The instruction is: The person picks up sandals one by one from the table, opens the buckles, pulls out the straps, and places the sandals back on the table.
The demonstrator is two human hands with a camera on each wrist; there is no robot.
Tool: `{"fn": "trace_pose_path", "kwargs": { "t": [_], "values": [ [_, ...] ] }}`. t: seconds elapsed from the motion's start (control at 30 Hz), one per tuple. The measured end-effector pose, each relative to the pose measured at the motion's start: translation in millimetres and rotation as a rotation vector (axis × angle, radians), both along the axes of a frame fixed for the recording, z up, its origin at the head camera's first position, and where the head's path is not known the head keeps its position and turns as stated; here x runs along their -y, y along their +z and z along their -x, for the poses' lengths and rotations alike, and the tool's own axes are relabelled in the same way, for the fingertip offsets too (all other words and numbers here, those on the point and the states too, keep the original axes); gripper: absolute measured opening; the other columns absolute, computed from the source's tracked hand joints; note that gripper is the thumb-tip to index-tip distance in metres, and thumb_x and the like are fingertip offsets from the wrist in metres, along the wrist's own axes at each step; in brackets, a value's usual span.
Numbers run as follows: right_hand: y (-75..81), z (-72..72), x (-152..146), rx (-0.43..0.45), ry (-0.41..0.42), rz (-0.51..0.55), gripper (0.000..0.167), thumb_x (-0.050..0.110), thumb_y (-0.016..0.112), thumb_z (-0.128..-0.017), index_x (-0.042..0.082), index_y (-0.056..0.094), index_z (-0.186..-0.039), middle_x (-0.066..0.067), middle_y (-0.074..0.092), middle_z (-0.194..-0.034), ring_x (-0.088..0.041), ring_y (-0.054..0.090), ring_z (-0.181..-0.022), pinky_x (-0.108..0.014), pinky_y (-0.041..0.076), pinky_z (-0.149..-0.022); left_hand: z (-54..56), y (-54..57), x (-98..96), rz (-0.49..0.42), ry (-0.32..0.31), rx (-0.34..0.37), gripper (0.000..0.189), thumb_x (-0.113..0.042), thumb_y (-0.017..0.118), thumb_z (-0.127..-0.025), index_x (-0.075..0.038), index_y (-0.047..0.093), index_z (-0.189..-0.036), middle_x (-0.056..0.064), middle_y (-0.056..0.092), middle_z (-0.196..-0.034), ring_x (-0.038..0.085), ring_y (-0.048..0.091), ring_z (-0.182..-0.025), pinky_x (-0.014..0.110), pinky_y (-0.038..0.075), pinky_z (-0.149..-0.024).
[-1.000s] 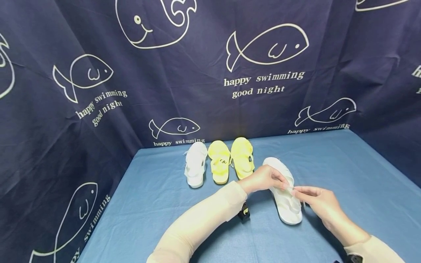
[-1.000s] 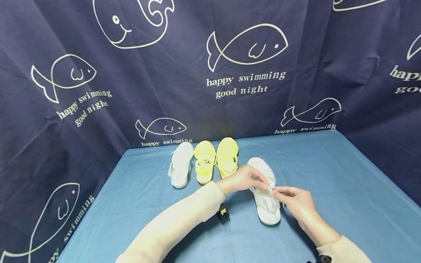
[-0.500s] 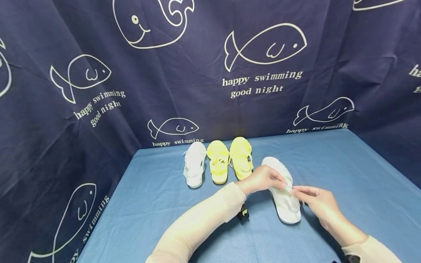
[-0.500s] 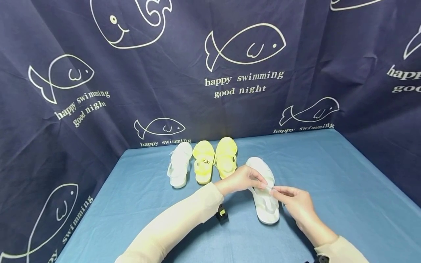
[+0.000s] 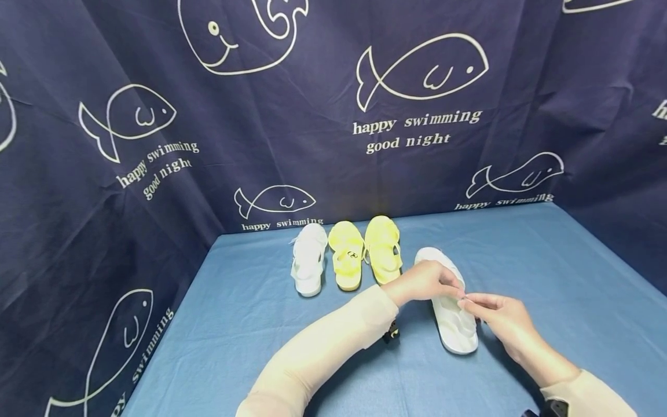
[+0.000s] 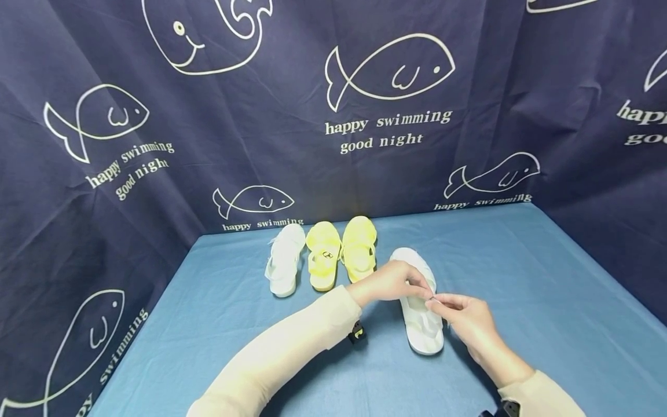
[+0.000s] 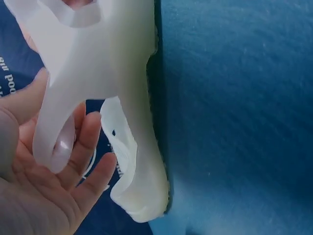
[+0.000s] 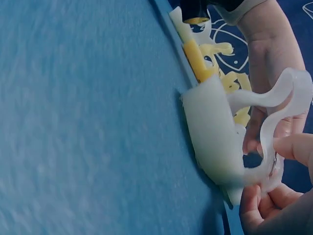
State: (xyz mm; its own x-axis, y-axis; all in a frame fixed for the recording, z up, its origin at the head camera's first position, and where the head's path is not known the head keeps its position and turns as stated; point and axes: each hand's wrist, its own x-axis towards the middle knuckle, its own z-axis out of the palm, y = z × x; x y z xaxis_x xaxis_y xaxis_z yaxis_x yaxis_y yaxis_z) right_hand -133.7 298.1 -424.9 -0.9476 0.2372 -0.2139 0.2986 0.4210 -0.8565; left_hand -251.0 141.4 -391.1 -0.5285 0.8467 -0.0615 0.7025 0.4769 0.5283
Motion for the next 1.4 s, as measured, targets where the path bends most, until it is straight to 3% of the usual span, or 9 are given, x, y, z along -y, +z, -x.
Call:
{"fn": "trace_pose_path", "kwargs": {
  "t": [0.13,0.43,0.77,0.87,1.0,1.2,1.4],
  "values": [
    [-1.0,-0.6,-1.3,-0.031,0.023,-0.040,0.058,0.047,0.069,-0.087,0.001,0.066,-0.121,0.003,0.071,-0.110,0.010,0.050,-0.086,-0.020,0.046,-0.073,-2.6,-2.1,-4.2,0.034,0.061,0.007,0.013,-0.032,0.070,-0.089,-0.023,0.077,-0.095,-0.018,0.071,-0.085,-0.011,0.054,-0.074,0.003,0.041,-0.066],
    [-5.1,-1.5,-1.7,-0.049,0.021,0.050,0.055,0.042,0.069,-0.089,-0.002,0.065,-0.121,0.016,0.071,-0.099,0.012,0.053,-0.087,-0.014,0.044,-0.076,-0.4,-5.5,-5.0,0.011,0.047,0.056,0.012,-0.028,0.071,-0.089,-0.018,0.077,-0.094,-0.013,0.072,-0.089,-0.008,0.055,-0.080,0.003,0.041,-0.070],
    [-6.5,-1.4,8.0,-0.127,-0.051,-0.050,0.046,0.033,0.071,-0.089,-0.005,0.067,-0.114,0.006,0.074,-0.090,0.010,0.053,-0.077,-0.015,0.047,-0.068,-0.1,-5.3,-6.2,0.001,0.041,0.117,0.011,-0.020,0.070,-0.090,-0.012,0.076,-0.094,-0.009,0.068,-0.080,-0.003,0.052,-0.071,0.005,0.042,-0.063],
    [-5.6,-1.3,7.9,-0.119,-0.046,-0.049,0.047,0.034,0.071,-0.089,-0.004,0.067,-0.116,0.002,0.075,-0.096,0.011,0.053,-0.078,-0.015,0.047,-0.069,-0.3,-4.8,-5.5,0.009,0.038,0.110,0.010,-0.020,0.070,-0.090,-0.012,0.076,-0.093,-0.011,0.066,-0.078,-0.003,0.051,-0.070,0.005,0.041,-0.063],
    [-4.2,-2.4,6.3,-0.093,-0.036,-0.029,0.050,0.037,0.070,-0.089,-0.003,0.066,-0.119,0.006,0.074,-0.099,0.011,0.052,-0.079,-0.017,0.047,-0.069,1.0,-6.1,-5.4,0.012,0.026,0.110,0.011,-0.021,0.068,-0.091,-0.012,0.075,-0.092,-0.011,0.066,-0.078,-0.003,0.051,-0.071,0.005,0.041,-0.063],
    [-2.6,-4.5,6.5,-0.065,-0.026,0.056,0.046,0.034,0.068,-0.091,-0.003,0.065,-0.119,0.023,0.068,-0.085,0.005,0.055,-0.078,-0.021,0.047,-0.070,5.1,-10.5,-1.7,-0.013,0.026,0.125,0.011,-0.019,0.068,-0.091,-0.010,0.074,-0.094,-0.008,0.067,-0.082,-0.003,0.051,-0.072,0.005,0.041,-0.066],
    [-1.7,-5.1,3.9,-0.074,-0.029,0.055,0.046,0.031,0.067,-0.091,-0.005,0.065,-0.119,0.020,0.069,-0.084,0.003,0.059,-0.076,-0.019,0.046,-0.071,4.7,-8.9,0.5,-0.041,0.063,0.120,0.013,-0.020,0.069,-0.090,-0.010,0.076,-0.096,-0.007,0.070,-0.083,-0.005,0.050,-0.071,0.005,0.041,-0.066]
  ]
}}
